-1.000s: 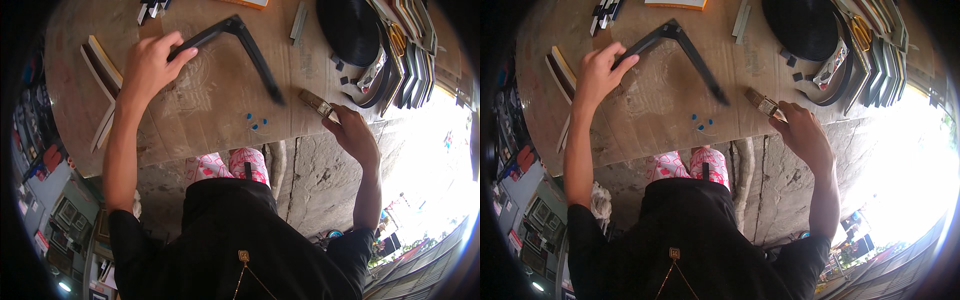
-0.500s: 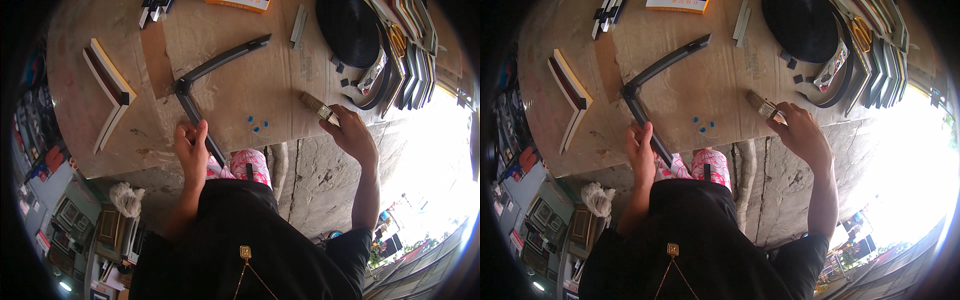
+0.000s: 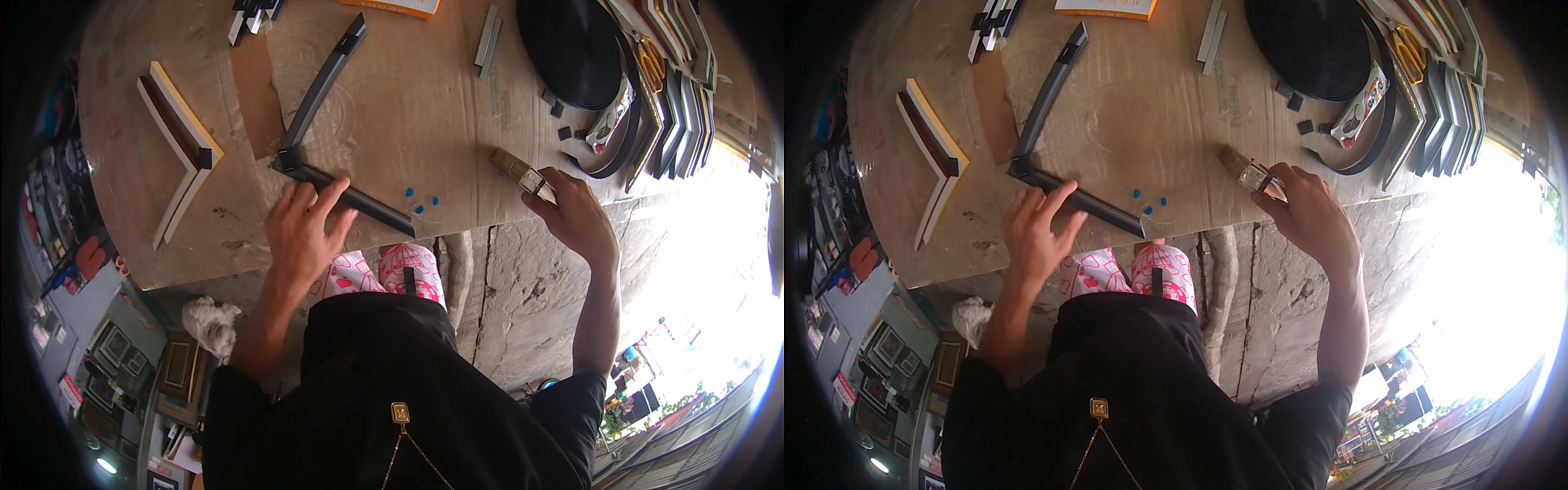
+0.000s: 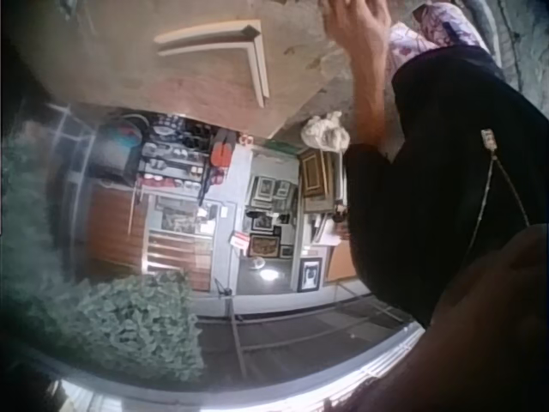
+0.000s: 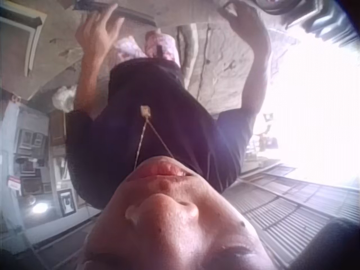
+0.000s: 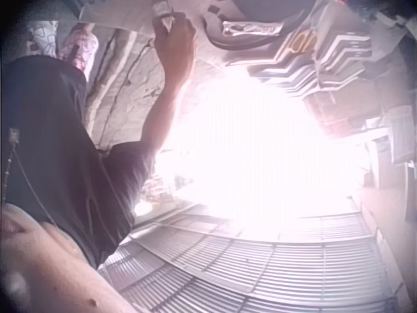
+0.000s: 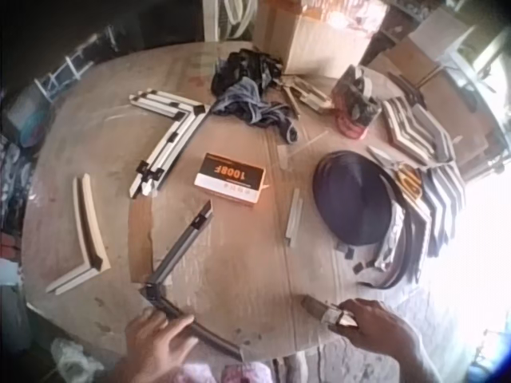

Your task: The person assembles picture frame corner pieces by attaching black plastic joiners and securing them with a stapler on a workbench.

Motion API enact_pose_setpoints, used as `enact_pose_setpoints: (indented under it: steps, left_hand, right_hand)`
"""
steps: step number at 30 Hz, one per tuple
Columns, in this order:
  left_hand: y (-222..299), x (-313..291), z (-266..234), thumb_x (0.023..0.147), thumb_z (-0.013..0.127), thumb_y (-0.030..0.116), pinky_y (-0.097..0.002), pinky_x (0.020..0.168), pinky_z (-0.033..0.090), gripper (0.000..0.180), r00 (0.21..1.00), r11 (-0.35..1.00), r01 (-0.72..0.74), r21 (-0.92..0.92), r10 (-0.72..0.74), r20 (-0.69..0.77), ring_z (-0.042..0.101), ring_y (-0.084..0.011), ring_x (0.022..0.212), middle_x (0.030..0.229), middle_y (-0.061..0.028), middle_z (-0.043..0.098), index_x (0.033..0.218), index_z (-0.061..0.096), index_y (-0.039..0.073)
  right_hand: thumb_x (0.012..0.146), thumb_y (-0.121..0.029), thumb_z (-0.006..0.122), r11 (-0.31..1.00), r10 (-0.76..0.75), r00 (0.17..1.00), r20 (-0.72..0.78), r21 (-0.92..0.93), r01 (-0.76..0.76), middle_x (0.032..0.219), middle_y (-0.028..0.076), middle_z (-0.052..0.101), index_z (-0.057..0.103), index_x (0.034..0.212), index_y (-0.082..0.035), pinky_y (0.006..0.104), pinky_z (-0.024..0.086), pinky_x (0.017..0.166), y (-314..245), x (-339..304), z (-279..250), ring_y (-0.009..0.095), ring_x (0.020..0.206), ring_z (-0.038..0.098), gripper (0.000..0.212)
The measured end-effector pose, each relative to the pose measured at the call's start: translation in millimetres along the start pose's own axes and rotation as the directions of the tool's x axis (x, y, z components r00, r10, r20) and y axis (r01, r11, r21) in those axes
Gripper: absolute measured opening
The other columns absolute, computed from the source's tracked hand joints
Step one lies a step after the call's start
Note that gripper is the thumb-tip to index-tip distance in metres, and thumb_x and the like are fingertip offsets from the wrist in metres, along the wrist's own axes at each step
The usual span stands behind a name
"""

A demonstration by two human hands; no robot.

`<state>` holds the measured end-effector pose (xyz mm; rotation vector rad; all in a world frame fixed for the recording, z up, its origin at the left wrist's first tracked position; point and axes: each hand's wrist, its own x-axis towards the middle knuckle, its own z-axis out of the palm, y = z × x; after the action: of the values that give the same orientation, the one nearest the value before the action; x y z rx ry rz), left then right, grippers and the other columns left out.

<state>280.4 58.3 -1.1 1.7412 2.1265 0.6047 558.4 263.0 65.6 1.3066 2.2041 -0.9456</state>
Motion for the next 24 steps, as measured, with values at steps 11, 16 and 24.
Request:
enact_pose_setpoints:
  steps: [11, 16, 24]
  left_hand:
    - [20.1, 38.0, 35.8, 0.070, 0.083, 0.028, -0.0342, 0.053, 0.042, 0.028, 0.967, 0.994, -0.104, 0.028, 0.107, -0.229, 0.054, -0.0248, 0.059, 0.066, -0.0018, 0.057, 0.075, 0.061, 0.012]
    - [28.9, 57.3, 44.7, 0.074, 0.081, 0.033, -0.0315, 0.050, 0.041, 0.032, 0.983, 0.987, 0.050, -0.154, -0.076, -0.170, 0.053, -0.0167, 0.056, 0.062, -0.0010, 0.054, 0.078, 0.060, 0.010]
    - [10.1, 68.6, 12.7, 0.083, 0.072, 0.034, -0.0272, 0.058, 0.041, 0.036, 0.826, 0.625, 0.563, -0.541, -0.445, 0.347, 0.050, -0.0088, 0.065, 0.071, -0.0022, 0.054, 0.094, 0.058, 0.003]
  right_hand:
    - [0.086, -0.019, 0.068, 1.000, 0.016, 1.000, -0.016, 0.006, -0.016, 0.083, 0.019, 0.064, 0.061, 0.099, 0.000, 0.0448, 0.047, 0.068, -1.1, -3.0, -0.5, 0.036, 0.076, 0.065, 0.025]
    - [0.086, -0.021, 0.069, 1.000, 0.026, 1.000, -0.018, 0.006, -0.026, 0.083, 0.019, 0.064, 0.061, 0.098, 0.001, 0.0450, 0.047, 0.068, -1.9, -1.4, 0.8, 0.036, 0.077, 0.065, 0.026]
    - [0.085, -0.021, 0.069, 0.999, 0.016, 1.000, -0.021, 0.029, -0.015, 0.085, 0.020, 0.064, 0.061, 0.098, 0.001, 0.0453, 0.047, 0.071, 2.5, -0.7, 2.3, 0.037, 0.080, 0.064, 0.026]
